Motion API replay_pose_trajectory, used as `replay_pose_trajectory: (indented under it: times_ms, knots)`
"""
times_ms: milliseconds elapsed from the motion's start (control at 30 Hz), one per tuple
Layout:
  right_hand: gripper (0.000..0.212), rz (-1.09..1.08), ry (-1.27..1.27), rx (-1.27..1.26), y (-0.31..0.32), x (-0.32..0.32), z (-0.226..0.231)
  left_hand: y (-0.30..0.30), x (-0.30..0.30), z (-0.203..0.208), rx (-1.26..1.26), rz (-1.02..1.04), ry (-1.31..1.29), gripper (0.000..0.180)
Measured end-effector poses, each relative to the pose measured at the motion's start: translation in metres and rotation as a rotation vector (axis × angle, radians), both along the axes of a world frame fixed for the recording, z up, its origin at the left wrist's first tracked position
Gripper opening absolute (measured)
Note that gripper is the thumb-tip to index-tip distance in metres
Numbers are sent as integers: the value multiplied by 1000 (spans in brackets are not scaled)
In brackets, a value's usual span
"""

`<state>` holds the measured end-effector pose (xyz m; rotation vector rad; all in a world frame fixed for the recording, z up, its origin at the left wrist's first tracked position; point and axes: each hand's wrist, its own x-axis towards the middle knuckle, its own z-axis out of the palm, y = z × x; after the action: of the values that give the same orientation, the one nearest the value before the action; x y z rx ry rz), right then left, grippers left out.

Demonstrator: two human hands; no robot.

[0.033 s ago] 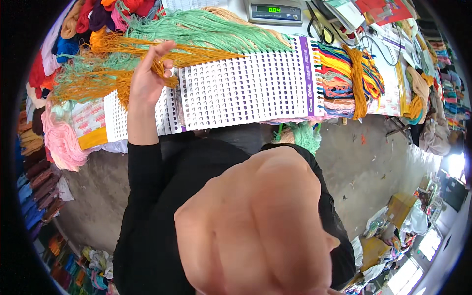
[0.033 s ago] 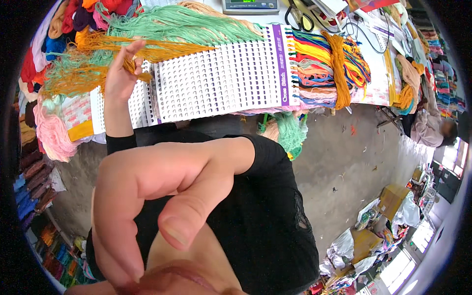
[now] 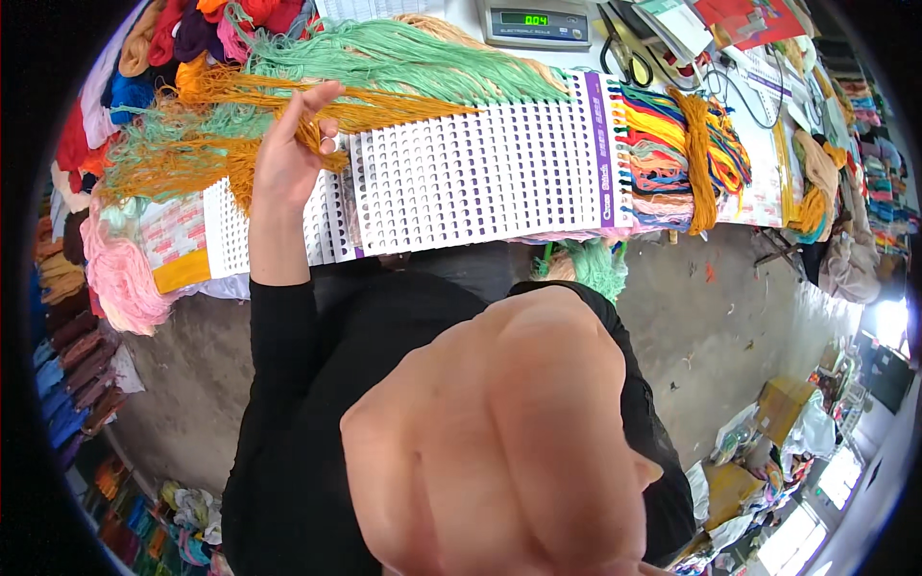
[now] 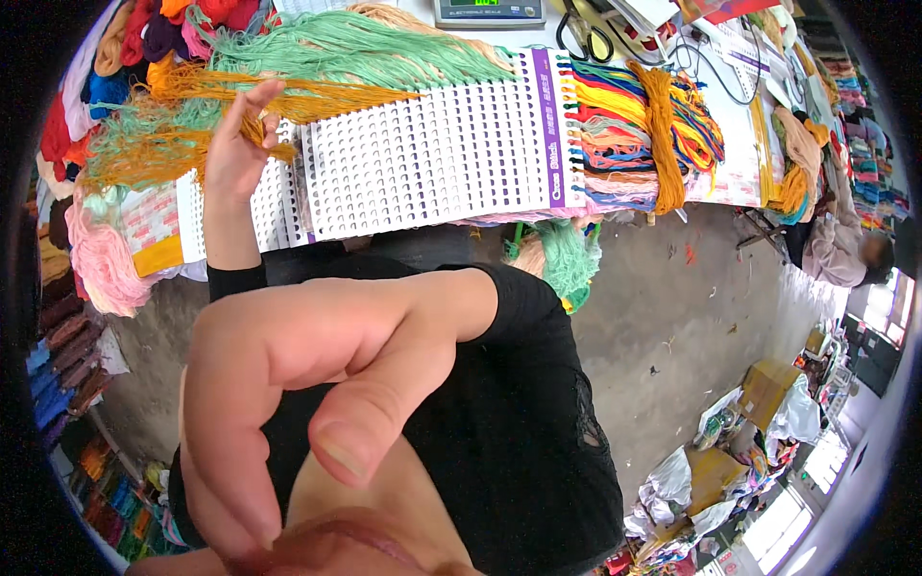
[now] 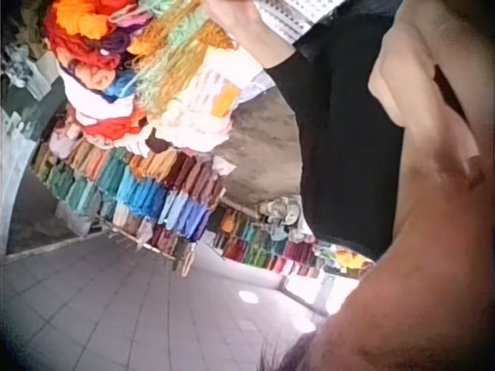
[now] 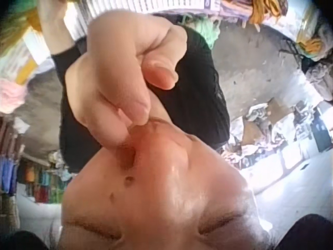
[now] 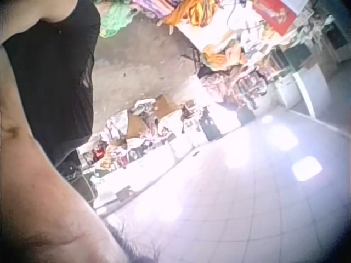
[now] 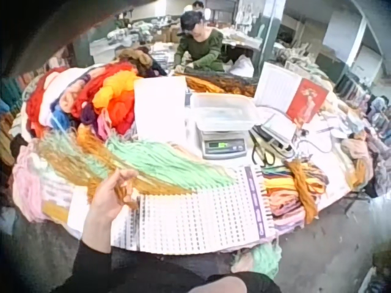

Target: Organizing and attaching yarn samples to a color chart swatch book.

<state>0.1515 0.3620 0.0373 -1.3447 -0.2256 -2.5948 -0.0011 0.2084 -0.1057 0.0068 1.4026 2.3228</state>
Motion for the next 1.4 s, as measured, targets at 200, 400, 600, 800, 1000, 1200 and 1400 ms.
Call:
replay_pose_trajectory:
  times_ms: [200,400,600,800,1000,1200,1400]
  knots:
    - [37,48,54,-75,-1,-6,1,12,8,27,3,17,48,40]
    - [35,36,70,-46,6,-11,-6,29,24,46,132,-73,66,44]
    - [12,-838,-549,1277,49,-27,-63,60,50,55,75,-133,66,42]
    - [12,-894,-744,1425,47,-44,-114,80,62,51,76,-296,-23,41]
    - [13,-854,-744,1253,53,-48,-122,79,55,46,151,-324,-76,47]
    - [17,-761,-779,1172,55,-46,-123,79,50,46,232,-228,-149,47]
    - [18,-738,-831,1167,55,-45,-120,69,45,47,232,-188,-183,46]
